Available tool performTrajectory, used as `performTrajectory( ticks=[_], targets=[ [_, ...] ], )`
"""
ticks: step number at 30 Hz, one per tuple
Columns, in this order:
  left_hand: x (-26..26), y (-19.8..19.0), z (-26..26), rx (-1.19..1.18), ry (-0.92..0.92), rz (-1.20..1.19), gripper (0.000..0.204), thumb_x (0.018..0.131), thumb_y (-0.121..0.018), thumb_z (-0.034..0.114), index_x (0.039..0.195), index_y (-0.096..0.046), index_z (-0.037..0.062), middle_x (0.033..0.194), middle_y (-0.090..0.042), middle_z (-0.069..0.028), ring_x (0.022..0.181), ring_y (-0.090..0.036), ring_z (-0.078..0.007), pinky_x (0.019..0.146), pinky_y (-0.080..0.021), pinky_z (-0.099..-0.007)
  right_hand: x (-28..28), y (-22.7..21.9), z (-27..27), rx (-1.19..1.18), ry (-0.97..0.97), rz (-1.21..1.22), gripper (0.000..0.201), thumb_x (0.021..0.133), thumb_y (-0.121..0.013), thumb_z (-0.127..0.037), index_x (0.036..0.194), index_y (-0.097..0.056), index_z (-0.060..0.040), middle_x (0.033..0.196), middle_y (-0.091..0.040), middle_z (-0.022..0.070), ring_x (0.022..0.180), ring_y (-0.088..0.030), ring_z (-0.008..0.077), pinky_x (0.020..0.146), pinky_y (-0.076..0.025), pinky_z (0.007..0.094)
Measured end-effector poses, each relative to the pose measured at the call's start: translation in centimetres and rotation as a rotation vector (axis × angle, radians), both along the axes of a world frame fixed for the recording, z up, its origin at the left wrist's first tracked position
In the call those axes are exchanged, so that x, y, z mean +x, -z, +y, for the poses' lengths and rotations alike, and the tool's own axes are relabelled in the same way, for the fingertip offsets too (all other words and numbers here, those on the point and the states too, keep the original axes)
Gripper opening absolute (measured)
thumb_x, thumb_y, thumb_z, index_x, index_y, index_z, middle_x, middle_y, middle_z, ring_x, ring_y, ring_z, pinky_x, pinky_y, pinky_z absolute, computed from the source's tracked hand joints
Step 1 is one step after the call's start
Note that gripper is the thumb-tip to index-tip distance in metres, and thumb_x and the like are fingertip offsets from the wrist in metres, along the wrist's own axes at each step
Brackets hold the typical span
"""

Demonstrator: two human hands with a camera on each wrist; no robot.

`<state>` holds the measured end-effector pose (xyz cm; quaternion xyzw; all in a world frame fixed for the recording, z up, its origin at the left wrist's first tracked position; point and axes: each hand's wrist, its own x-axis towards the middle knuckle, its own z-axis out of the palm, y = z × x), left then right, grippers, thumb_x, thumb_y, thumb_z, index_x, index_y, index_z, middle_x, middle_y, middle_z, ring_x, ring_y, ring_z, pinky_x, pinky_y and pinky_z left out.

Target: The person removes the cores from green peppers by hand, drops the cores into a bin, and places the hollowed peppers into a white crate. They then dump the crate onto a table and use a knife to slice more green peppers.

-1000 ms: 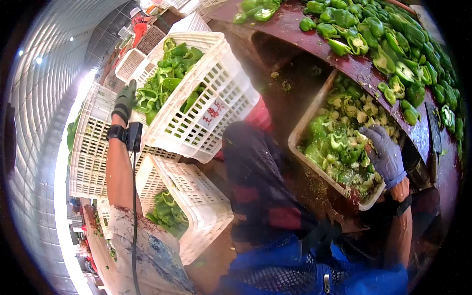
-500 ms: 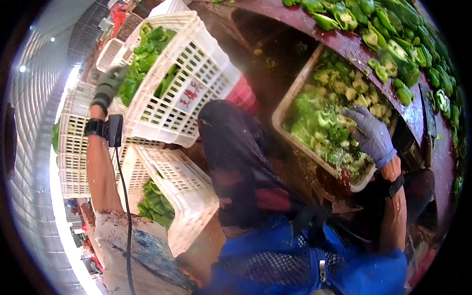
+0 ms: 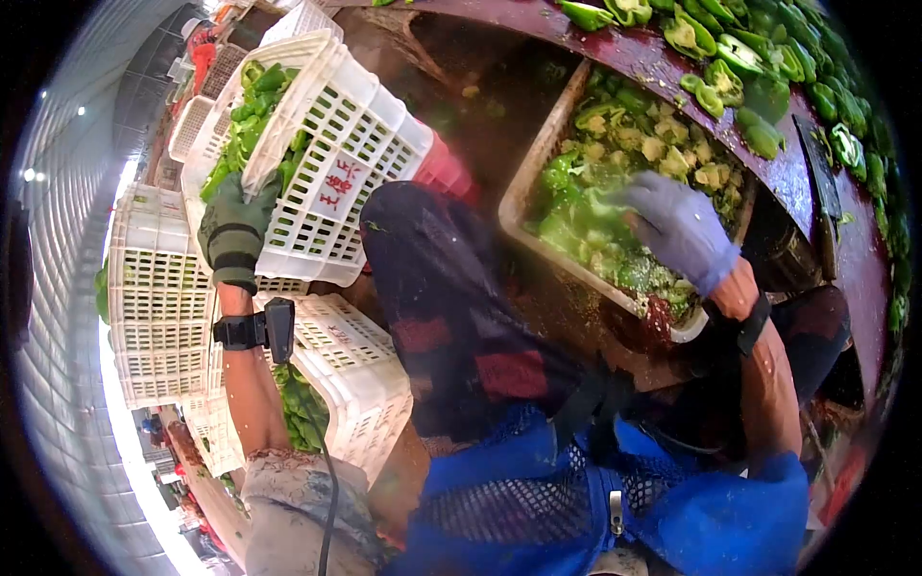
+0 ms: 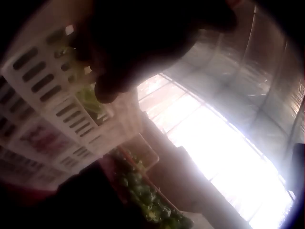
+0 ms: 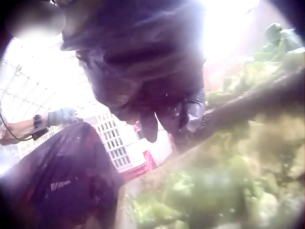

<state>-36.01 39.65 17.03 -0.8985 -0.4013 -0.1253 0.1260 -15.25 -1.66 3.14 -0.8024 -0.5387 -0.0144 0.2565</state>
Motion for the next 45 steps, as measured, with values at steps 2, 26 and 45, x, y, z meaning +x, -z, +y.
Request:
performTrajectory(
  ticks=[2, 26, 45],
  targets=[
    [0.0, -0.2, -0.2, -0.015, 0.019, 0.016, 0.052, 0.079, -0.070, 0.052, 0.102, -0.066, 0.0063, 0.091, -0.069, -0.0199, 0.085, -0.065, -0.0387, 0.074, -0.050, -0.0454, 0.3, -2.2, 4.9, 0.074, -0.006, -0.064, 0.022, 0.086, -0.063, -0.014, 0.107, -0.068, -0.0120, 0.102, -0.065, 0.0107, 0.086, -0.065, 0.0268, 0.070, -0.055, 0.0366],
    [-0.3, -1.3, -0.4, -0.351, -0.069, -0.089, 0.024, 0.077, -0.074, 0.028, 0.081, -0.064, 0.0073, 0.071, -0.061, -0.0146, 0.067, -0.060, -0.0342, 0.061, -0.047, -0.0428, 0.4, -12.1, 40.1, -0.195, -0.558, -0.071, 0.014, 0.076, -0.058, -0.009, 0.075, -0.072, -0.0089, 0.071, -0.067, 0.0066, 0.067, -0.066, 0.0266, 0.052, -0.045, 0.0392],
    [1.8, -2.9, 2.5, -0.822, -0.216, 0.002, 0.029, 0.075, -0.069, 0.032, 0.090, -0.067, 0.0074, 0.085, -0.066, -0.0158, 0.084, -0.062, -0.0361, 0.072, -0.050, -0.0458, 0.7, -15.2, 40.8, -0.289, -0.732, -0.070, 0.006, 0.066, -0.062, -0.009, 0.063, -0.066, -0.0071, 0.065, -0.063, 0.0129, 0.062, -0.062, 0.0328, 0.057, -0.049, 0.0434]
  ],
)
